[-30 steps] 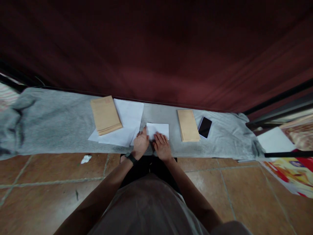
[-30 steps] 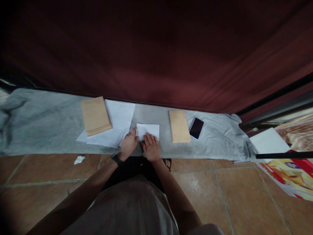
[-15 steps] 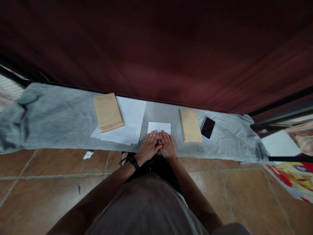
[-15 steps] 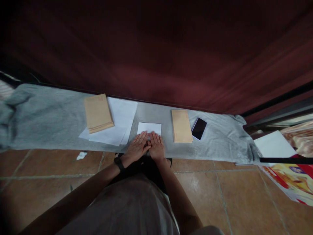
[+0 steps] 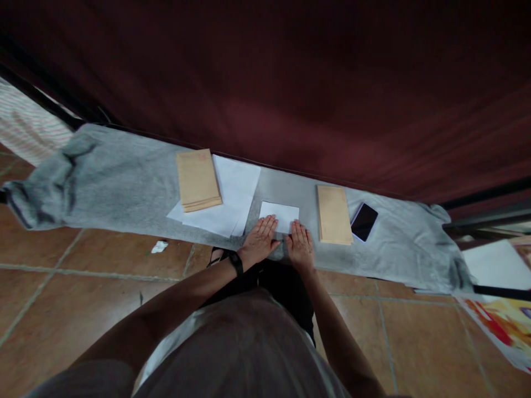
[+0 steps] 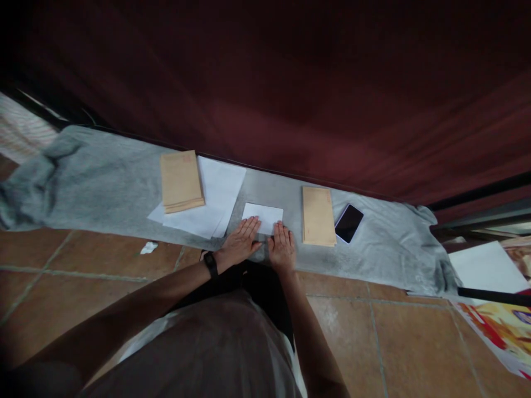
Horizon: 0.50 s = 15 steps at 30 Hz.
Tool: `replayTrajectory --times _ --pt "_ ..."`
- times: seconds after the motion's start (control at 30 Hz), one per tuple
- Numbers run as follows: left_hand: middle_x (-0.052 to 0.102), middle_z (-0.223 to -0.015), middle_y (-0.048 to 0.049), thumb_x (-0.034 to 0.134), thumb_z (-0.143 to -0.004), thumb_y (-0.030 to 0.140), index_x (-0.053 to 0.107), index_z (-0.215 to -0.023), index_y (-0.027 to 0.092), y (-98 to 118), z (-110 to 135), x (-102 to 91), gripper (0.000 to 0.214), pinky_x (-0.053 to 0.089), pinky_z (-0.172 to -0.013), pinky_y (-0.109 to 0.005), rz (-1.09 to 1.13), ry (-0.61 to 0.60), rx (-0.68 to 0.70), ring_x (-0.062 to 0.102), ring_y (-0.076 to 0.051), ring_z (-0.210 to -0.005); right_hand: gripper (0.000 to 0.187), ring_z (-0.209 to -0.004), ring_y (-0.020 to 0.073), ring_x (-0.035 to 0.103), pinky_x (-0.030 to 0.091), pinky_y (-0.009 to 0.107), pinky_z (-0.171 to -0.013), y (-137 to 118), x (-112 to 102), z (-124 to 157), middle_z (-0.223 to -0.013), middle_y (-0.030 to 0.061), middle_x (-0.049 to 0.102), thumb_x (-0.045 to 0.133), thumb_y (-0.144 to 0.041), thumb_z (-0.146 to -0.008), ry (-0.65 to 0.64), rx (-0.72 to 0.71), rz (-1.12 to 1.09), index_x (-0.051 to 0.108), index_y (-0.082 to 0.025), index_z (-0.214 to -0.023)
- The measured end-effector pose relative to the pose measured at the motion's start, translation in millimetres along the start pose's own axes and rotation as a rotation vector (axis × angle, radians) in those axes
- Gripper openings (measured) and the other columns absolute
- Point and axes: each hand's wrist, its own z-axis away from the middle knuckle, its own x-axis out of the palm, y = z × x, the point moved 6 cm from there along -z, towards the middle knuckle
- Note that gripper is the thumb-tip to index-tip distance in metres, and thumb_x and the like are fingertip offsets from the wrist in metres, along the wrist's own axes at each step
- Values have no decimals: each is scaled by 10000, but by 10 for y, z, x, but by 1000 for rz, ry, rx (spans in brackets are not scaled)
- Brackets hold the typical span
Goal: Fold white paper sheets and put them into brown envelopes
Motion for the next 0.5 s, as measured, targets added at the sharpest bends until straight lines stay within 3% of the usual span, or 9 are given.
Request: replayTrajectory --times 0.23,0.5 --pt "268 -1638 -180 360 -1021 376 324 -1546 66 22 -203 -2 610 162 -1262 -482 31 59 76 178 -266 -1544 537 -1472 252 364 268 466 -1206 2 13 -15 -1573 167 417 313 -319 -1066 -19 22 3 351 -94 -1552" --pt "301 -1639 -127 356 -1033 374 356 -1549 173 -142 -319 -2 553 162 -1254 -500 59 93 63 217 -257 -1537 529 -1470 254 372 252 480 -1214 0 -7 -9 -1572 151 425 301 -330 -1068 -12 37 -32 362 -122 -1551"
